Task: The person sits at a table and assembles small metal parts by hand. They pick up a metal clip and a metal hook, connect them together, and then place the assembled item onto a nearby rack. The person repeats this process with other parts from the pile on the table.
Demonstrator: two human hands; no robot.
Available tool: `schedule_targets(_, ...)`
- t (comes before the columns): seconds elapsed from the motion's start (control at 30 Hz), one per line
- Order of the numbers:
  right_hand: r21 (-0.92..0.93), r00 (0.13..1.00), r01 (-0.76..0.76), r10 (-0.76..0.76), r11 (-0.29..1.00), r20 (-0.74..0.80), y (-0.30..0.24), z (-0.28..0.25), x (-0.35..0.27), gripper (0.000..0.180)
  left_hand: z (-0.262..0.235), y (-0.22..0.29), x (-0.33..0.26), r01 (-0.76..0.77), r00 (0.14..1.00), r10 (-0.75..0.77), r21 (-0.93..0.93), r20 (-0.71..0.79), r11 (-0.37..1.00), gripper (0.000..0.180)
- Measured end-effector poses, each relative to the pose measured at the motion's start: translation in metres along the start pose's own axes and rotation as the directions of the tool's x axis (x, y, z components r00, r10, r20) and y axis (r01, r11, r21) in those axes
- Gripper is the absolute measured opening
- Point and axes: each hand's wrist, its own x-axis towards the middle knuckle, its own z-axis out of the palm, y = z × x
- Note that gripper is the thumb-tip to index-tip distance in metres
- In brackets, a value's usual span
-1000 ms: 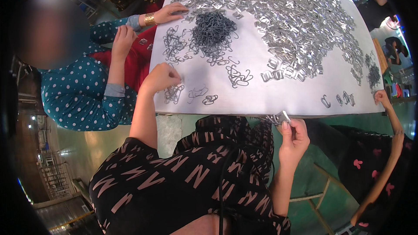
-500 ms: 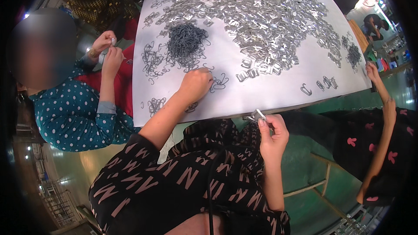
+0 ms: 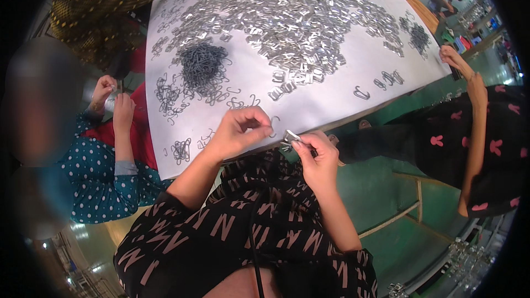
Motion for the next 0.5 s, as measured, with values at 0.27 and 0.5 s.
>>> schedule_targets(0.27, -0.004, 0.998, 0.018, -0.018, 1.0, -0.054, -0.004, -0.009, -0.002, 0.01, 0.036, -0.001, 0.012, -0.21, 0.976, 0.192, 0.203, 0.105, 0.956, 0.007)
schedule_targets(0.5, 0.064, 0.996, 0.014, -0.008, 0.998, -0.093, 0.001, -0.018, -0.006, 0.01, 0.049, 0.0, 0.031, -0.244, 0.959, 0.202, 0.223, 0.199, 0.944, 0.007)
